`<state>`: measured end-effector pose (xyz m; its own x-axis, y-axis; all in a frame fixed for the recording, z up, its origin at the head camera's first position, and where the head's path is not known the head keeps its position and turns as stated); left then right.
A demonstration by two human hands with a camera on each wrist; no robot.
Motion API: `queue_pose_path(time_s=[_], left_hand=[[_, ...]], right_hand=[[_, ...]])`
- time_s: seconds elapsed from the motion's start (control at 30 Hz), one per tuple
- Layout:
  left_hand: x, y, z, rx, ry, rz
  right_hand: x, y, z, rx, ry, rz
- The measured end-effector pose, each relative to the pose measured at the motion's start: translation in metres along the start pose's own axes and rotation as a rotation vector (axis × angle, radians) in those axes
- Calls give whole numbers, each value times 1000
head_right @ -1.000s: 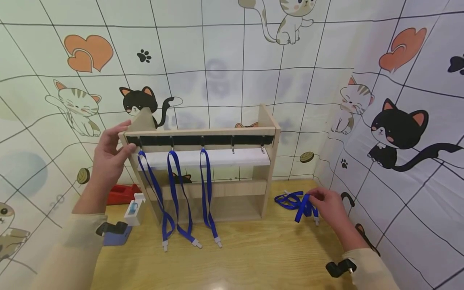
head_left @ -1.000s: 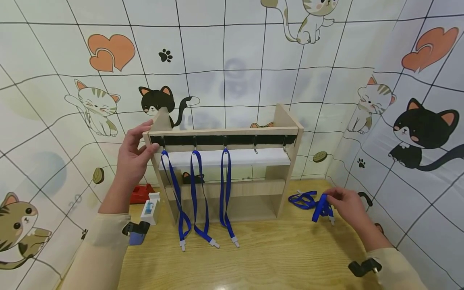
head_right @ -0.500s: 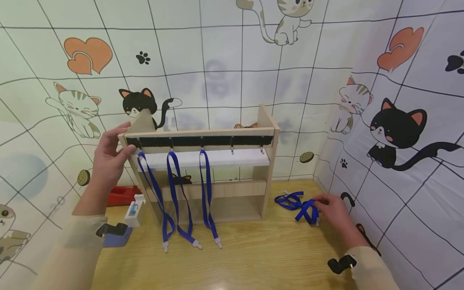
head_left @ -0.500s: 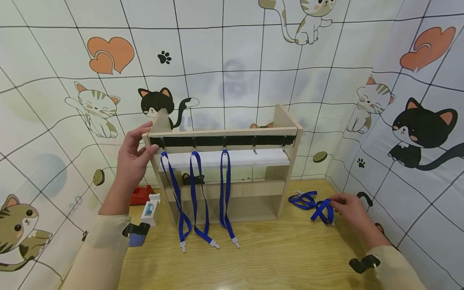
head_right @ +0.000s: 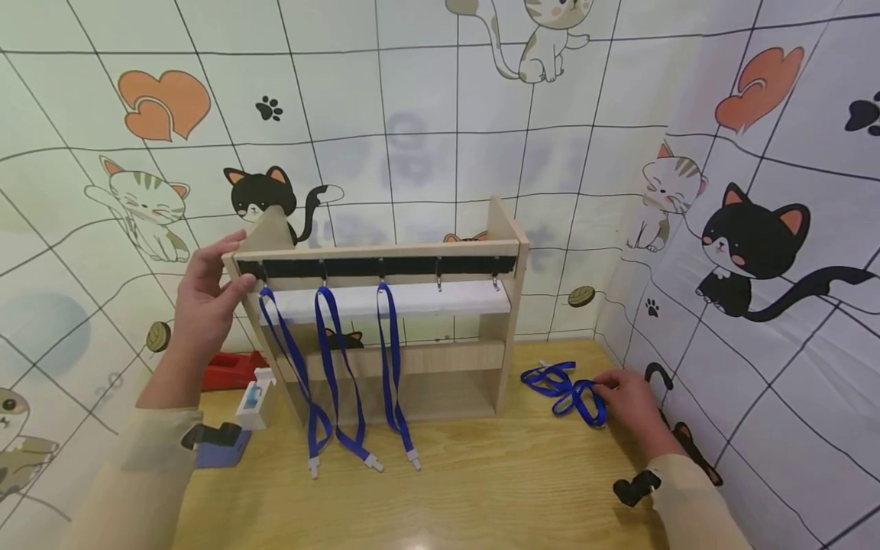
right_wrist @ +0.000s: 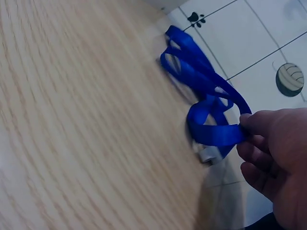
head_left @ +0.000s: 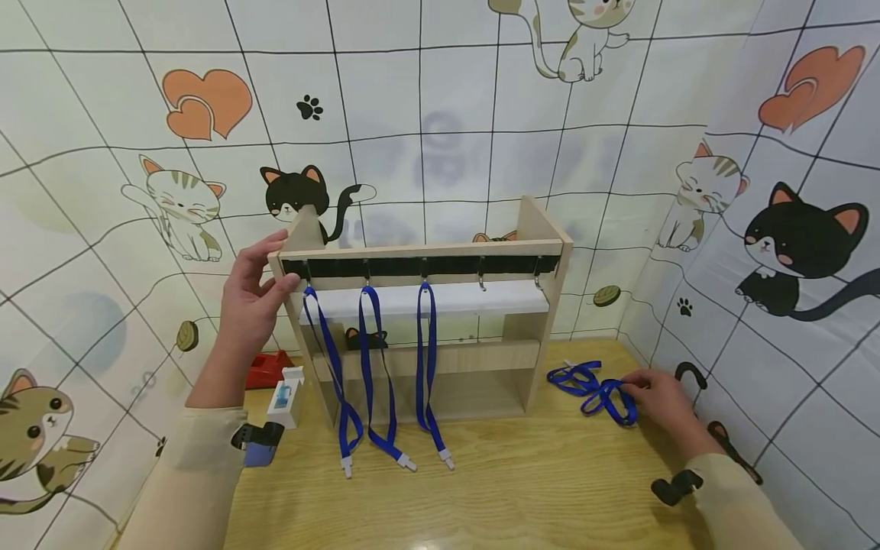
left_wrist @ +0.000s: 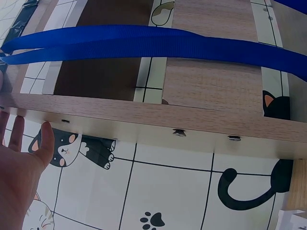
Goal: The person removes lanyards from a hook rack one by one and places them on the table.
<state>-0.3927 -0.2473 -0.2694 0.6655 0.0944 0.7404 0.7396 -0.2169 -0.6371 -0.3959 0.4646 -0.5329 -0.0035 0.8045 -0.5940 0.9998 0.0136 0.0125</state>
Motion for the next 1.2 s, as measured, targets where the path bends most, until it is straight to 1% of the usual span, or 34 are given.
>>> queue_pose_path(time_s=[0.17,0.4,0.57,0.7,0.8,0.9,1.03,1.1,1.2], left_hand=[[0,0,0,-2,-1,6],[1,-1,0,-1,6,9],[2,-1,0,0,1,3],[2,0,1,-1,1,2],[2,1,0,3,1,3],[1,1,-1,4,7,1],[0,1,0,1,16,3],[0,1,0,0,12,4],[1,0,1,-1,10,7]], right_hand=[[2,0,5,36,37,-4],[1,-1,6,79,42,-22],[-7,2,5,108,22,-39],[-14,6,5,113,-6,-39],[-22,8,5,139,-36,-41],[-38,17,2,200,-88,-50],[-73,34,-2,330,-222,-87],[-94,42,-3,406,-300,-136],[-129,52,-3,489,-373,-231]])
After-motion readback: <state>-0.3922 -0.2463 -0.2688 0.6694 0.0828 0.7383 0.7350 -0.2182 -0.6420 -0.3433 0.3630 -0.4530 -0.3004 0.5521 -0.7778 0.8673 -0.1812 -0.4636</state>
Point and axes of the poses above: each hand's wrist, its own y-axis away from the middle knuckle, its own z-axis out of the palm, x = y × z, the point moved 9 cm from there along -y, towards the middle knuckle, and after that the axes turned 12 degrees about -x, right-handed, at the moved point
